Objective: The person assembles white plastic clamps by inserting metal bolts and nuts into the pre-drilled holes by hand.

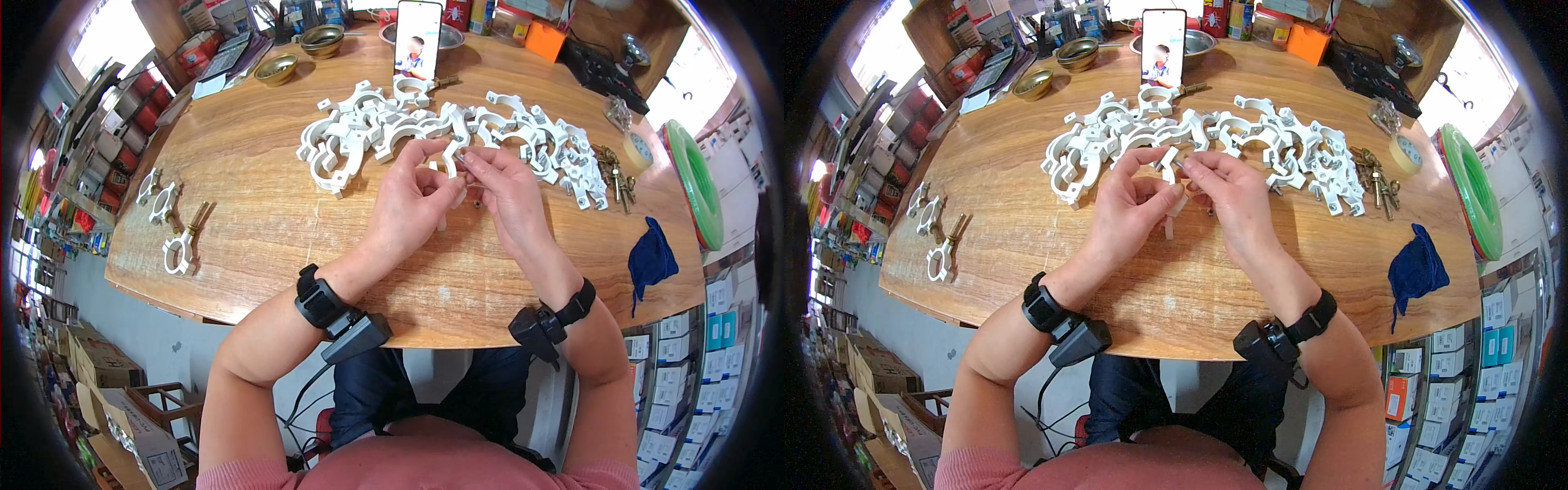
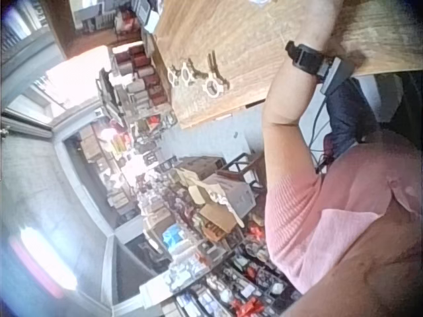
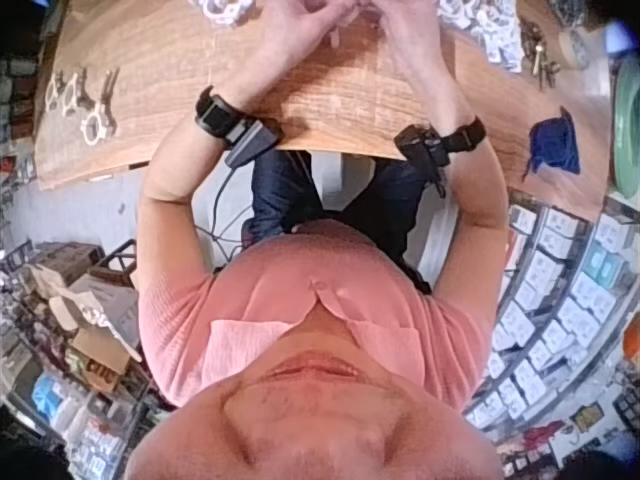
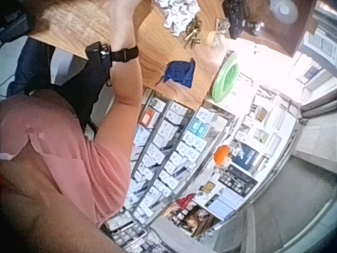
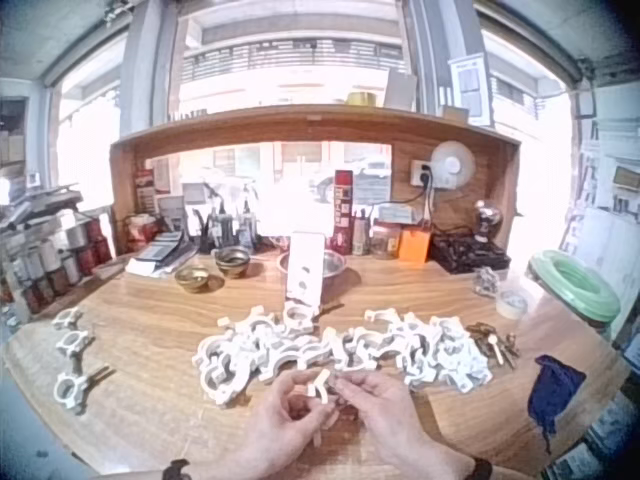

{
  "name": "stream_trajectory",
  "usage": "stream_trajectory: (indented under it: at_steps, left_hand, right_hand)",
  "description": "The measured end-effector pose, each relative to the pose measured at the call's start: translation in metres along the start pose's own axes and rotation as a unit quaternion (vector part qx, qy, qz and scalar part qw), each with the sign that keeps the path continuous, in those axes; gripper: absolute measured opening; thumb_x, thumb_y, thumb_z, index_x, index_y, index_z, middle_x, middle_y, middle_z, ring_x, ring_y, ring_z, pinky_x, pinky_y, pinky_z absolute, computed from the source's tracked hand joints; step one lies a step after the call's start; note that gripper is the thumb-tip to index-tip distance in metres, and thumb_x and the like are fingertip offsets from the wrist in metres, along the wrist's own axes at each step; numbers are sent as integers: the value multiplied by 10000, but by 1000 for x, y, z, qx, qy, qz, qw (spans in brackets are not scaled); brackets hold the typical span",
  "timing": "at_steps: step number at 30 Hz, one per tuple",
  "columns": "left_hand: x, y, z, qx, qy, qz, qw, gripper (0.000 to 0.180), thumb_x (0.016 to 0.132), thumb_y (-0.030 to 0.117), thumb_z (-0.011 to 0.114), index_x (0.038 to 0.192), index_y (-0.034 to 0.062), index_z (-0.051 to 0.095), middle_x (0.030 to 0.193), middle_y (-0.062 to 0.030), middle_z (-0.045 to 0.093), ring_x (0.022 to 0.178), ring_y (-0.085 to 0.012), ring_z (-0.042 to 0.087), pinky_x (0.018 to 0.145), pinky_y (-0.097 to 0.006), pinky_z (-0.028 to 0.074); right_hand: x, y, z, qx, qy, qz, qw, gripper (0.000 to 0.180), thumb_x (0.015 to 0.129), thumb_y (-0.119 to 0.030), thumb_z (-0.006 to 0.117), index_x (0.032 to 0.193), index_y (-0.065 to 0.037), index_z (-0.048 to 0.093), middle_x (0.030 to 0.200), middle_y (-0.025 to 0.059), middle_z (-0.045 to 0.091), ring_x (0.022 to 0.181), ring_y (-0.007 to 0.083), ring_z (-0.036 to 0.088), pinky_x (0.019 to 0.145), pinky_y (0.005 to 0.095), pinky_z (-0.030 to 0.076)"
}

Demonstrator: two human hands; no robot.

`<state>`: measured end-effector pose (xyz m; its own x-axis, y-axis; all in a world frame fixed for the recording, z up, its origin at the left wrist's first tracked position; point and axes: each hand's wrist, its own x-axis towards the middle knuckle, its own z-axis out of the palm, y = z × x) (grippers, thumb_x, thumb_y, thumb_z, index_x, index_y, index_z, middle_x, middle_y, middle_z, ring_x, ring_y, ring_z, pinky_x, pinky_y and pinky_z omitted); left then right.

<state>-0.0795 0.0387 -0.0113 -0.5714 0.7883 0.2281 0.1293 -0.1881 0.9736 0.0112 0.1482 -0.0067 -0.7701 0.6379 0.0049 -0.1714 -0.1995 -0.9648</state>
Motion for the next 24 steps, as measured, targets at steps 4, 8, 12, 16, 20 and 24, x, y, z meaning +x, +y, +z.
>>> stream_trajectory:
  at_steps: [4, 8, 12, 16, 20, 24]
  left_hand:
    - [-1, 1, -1, 17, 4, 8, 1000, 413, 783, 82, 577, 1143, -2, 393, 621, -33, 557, 481, -56, 481, 408, -202, 367]
    - [-3, 4, -1, 8, -2, -18, 1000, 414, 784, 86, 575, 1143, -4, 391, 620, -37, 556, 479, -56, 481, 406, -201, 365]
    - [-2, 0, -1, -8, -12, -45, 999, 395, 794, 78, 577, 1146, 38, 402, 719, -32, 581, 630, -70, 543, 500, -183, 405]
    - [0, 6, -6, -100, 25, -57, 993, 348, 800, 102, 521, 1126, 19, 430, 789, -59, 602, 677, -124, 579, 514, -216, 418]
    - [7, 9, -11, -177, -26, -106, 978, 324, 808, 175, 447, 1086, 10, 464, 800, -88, 594, 641, -111, 494, 602, -222, 388]
    - [6, 13, -10, -221, -50, -138, 964, 315, 808, 148, 431, 1057, -42, 469, 737, -92, 589, 609, -129, 519, 564, -229, 416]
  right_hand:
    - [-2, -1, 3, -35, -6, 21, 999, 138, 784, -92, 601, 891, -5, 588, 822, 35, 596, 703, 76, 534, 628, 195, 408]
    - [-4, 1, 3, -94, -10, -116, 989, 158, 767, -46, 612, 905, 24, 580, 795, 35, 597, 709, 71, 544, 608, 171, 425]
    - [2, -2, -8, -124, 18, -118, 985, 155, 742, -75, 640, 838, 38, 596, 721, 41, 606, 675, 73, 553, 598, 190, 444]
    - [1, -44, -22, -401, 98, -194, 890, 159, 707, -119, 663, 776, 16, 615, 697, 77, 618, 634, 122, 573, 585, 231, 454]
    - [14, -29, -52, -569, -34, -117, 813, 157, 688, -100, 636, 809, 0, 626, 683, 105, 607, 624, 170, 579, 586, 280, 449]
    - [14, -27, -51, -618, -83, -68, 779, 145, 686, -116, 631, 765, 3, 609, 713, 122, 611, 675, 237, 586, 612, 315, 453]
